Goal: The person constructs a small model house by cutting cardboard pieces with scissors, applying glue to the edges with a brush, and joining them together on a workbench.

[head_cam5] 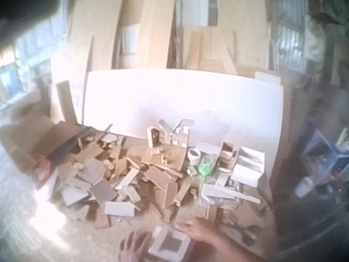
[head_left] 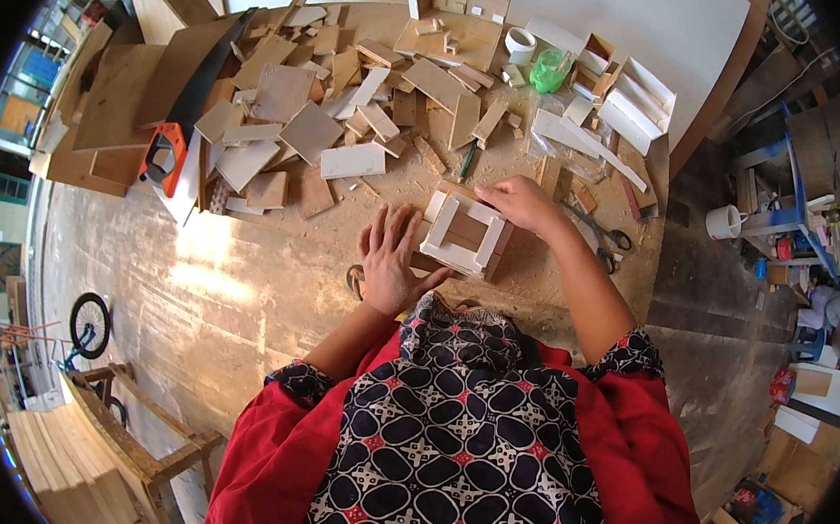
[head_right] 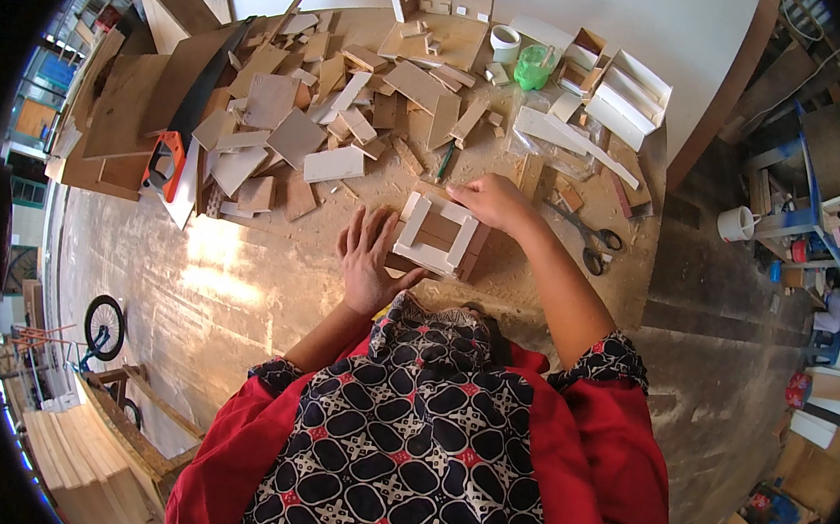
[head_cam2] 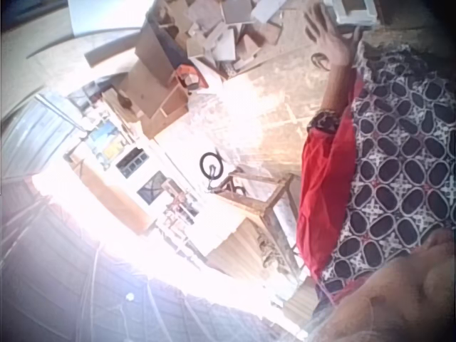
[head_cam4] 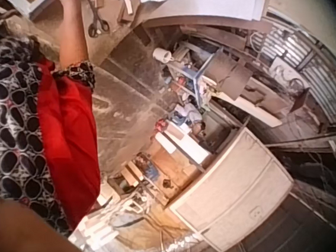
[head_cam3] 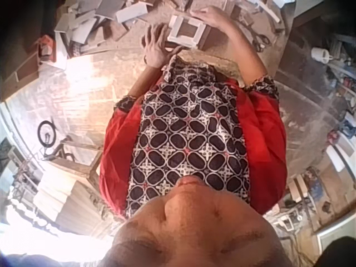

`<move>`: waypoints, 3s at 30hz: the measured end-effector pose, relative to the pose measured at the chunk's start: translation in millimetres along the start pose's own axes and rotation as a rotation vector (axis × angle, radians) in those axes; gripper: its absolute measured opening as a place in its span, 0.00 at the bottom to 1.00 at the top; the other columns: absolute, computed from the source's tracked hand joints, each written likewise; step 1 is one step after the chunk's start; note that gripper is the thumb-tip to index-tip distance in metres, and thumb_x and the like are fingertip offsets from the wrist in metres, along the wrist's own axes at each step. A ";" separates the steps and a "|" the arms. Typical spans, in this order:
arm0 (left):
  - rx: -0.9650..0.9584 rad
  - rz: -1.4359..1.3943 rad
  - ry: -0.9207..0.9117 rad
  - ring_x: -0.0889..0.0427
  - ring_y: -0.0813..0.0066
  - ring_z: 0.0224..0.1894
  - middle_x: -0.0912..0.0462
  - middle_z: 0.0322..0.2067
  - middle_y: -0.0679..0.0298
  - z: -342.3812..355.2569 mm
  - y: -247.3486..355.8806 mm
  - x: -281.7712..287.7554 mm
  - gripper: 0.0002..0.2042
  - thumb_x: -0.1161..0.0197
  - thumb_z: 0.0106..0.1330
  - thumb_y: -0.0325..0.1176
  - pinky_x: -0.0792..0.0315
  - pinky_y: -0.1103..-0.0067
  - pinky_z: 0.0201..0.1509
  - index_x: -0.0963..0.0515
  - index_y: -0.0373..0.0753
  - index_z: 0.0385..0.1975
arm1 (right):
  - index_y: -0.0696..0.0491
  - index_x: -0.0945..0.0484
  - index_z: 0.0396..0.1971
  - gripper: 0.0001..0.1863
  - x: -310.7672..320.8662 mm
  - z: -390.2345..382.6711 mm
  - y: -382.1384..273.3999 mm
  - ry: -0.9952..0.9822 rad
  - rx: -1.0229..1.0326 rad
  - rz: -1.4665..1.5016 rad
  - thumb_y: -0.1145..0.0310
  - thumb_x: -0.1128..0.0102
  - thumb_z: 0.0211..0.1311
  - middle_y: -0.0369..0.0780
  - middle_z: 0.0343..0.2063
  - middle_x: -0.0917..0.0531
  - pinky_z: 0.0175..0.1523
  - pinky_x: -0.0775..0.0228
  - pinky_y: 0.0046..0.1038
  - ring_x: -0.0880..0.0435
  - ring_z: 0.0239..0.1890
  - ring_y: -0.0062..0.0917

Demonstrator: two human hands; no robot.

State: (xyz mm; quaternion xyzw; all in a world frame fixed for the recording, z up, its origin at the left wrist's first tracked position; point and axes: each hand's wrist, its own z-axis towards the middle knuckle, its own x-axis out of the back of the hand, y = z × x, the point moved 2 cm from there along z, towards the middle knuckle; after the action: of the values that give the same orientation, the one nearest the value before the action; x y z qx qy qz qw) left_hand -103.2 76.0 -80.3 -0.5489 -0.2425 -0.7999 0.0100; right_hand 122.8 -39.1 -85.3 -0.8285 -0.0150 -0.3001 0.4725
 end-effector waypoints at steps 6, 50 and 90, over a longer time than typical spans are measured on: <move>-0.006 -0.004 0.007 0.45 0.52 0.70 0.32 0.62 0.58 0.1 -0.1 -0.2 0.44 0.28 0.45 0.60 0.51 0.58 0.68 0.31 0.41 0.61 | 0.56 0.16 0.39 0.27 -1.6 -0.7 -5.5 0.029 0.012 -0.016 0.43 0.45 0.64 0.47 0.24 0.16 0.37 0.28 0.30 0.18 0.27 0.27; -0.366 -0.046 -0.273 0.58 0.41 0.73 0.45 0.70 0.52 44.0 44.7 37.8 0.28 0.22 0.35 0.37 0.53 0.51 0.69 0.18 0.48 0.44 | 0.52 0.24 0.45 0.34 -57.0 -135.5 -3.8 0.656 0.293 -0.334 0.59 0.20 0.31 0.43 0.58 0.33 0.65 0.45 0.46 0.38 0.64 0.42; -0.413 -0.058 -0.335 0.59 0.44 0.74 0.44 0.70 0.55 52.4 39.2 22.5 0.20 0.22 0.35 0.35 0.54 0.52 0.71 0.14 0.48 0.34 | 0.50 0.17 0.25 0.11 -79.3 -124.4 12.3 0.774 0.384 -0.280 0.62 0.27 0.41 0.39 0.51 0.24 0.65 0.47 0.48 0.34 0.61 0.38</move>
State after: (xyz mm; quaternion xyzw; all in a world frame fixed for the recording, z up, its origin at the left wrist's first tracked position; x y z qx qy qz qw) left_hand -55.3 68.0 -30.9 -0.6566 -0.0881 -0.7305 -0.1656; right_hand 1.4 -123.8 -89.0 -0.5426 -0.0046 -0.6405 0.5434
